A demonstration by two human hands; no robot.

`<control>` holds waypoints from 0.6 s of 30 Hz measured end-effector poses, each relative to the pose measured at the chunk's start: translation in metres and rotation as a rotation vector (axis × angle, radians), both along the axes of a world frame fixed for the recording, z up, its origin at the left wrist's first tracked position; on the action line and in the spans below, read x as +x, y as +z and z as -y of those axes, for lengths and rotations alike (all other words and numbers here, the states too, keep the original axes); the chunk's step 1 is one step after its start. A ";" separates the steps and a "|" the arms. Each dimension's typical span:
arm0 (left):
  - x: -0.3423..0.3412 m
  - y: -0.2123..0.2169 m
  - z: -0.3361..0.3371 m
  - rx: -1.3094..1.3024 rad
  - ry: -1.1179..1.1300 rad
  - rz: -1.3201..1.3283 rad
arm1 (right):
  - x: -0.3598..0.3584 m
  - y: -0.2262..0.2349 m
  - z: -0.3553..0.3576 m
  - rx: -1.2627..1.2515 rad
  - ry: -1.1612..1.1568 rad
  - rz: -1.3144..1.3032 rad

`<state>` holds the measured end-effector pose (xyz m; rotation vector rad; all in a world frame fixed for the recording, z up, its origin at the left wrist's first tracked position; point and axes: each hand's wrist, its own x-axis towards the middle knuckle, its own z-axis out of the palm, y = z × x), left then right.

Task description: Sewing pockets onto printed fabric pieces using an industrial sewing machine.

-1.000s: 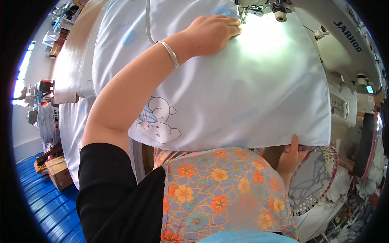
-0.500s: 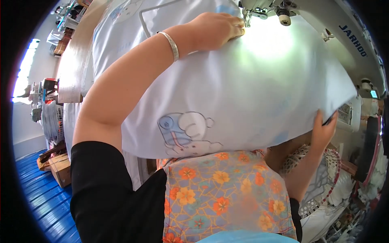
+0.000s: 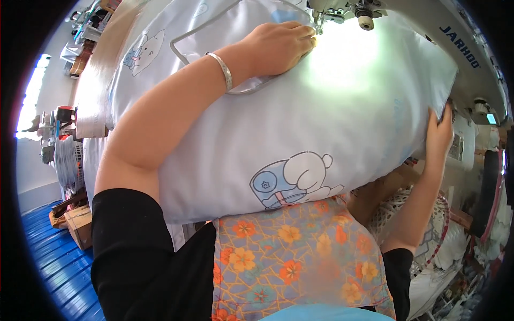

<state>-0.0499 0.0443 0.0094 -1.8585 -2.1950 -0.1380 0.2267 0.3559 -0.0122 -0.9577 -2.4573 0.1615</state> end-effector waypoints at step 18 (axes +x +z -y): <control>0.002 -0.009 -0.002 0.152 -0.030 0.025 | 0.114 -0.011 0.149 -1.151 -0.094 -0.466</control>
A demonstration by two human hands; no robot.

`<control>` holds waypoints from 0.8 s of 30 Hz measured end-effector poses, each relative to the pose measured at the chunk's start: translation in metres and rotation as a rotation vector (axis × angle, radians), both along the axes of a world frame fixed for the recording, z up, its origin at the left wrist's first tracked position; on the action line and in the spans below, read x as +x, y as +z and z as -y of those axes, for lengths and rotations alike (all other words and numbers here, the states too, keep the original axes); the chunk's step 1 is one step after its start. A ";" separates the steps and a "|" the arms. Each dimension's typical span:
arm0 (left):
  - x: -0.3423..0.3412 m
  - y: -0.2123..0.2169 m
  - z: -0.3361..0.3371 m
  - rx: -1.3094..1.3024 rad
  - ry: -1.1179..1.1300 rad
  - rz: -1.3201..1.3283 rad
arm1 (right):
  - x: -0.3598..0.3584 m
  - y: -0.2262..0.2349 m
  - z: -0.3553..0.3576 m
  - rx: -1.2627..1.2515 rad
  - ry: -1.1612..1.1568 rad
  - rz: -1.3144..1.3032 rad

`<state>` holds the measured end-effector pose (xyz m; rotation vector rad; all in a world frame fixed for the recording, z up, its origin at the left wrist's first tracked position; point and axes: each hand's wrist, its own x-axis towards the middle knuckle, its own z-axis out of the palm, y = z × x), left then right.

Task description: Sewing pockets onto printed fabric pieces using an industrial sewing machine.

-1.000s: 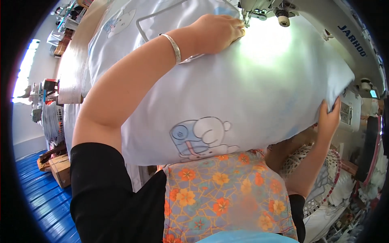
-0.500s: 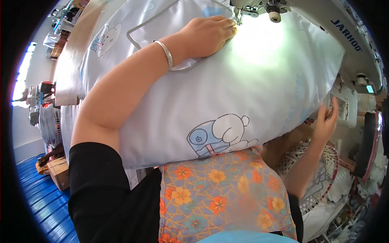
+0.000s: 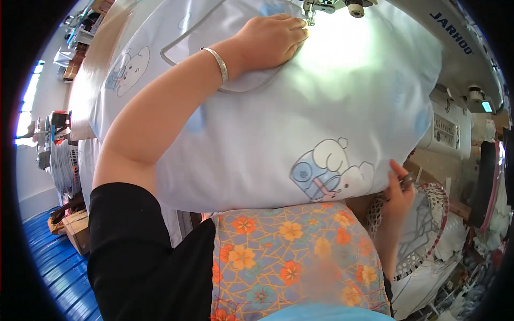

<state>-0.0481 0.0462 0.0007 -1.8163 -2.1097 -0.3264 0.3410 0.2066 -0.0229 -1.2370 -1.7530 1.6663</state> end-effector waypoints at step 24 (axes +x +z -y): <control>0.015 -0.013 -0.002 0.074 0.092 0.131 | -0.061 0.012 -0.127 0.476 0.151 0.164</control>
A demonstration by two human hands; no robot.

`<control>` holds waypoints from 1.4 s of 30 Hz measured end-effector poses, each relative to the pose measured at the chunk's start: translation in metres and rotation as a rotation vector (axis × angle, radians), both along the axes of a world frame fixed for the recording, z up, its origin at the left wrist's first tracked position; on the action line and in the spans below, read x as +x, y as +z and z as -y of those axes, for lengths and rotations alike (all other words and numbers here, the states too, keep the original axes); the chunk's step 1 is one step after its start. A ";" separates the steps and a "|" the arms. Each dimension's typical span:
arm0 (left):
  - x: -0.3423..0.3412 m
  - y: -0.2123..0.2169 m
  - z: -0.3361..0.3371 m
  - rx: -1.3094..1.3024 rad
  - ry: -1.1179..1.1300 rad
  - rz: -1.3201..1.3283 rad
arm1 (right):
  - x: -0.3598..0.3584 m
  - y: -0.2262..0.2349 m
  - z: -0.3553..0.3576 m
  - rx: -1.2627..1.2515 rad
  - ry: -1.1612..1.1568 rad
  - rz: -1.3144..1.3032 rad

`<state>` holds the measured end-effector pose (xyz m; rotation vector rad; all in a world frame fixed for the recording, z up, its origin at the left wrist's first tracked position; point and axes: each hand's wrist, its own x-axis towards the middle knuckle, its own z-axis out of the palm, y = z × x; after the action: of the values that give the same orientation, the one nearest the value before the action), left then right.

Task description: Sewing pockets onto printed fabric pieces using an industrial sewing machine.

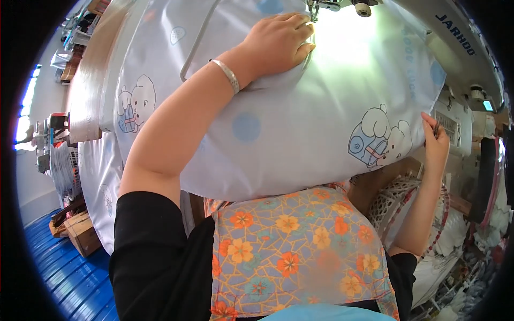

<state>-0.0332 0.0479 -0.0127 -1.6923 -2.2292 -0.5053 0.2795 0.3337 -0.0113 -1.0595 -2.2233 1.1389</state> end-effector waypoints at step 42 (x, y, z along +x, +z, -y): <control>0.024 0.004 0.005 -0.169 0.015 0.102 | 0.092 -0.122 0.168 -1.382 -0.192 -0.698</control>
<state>-0.0090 0.0424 -0.0090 -1.7660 -2.4164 -0.4194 0.3716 0.1654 -0.1335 -0.9606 -0.5980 2.4927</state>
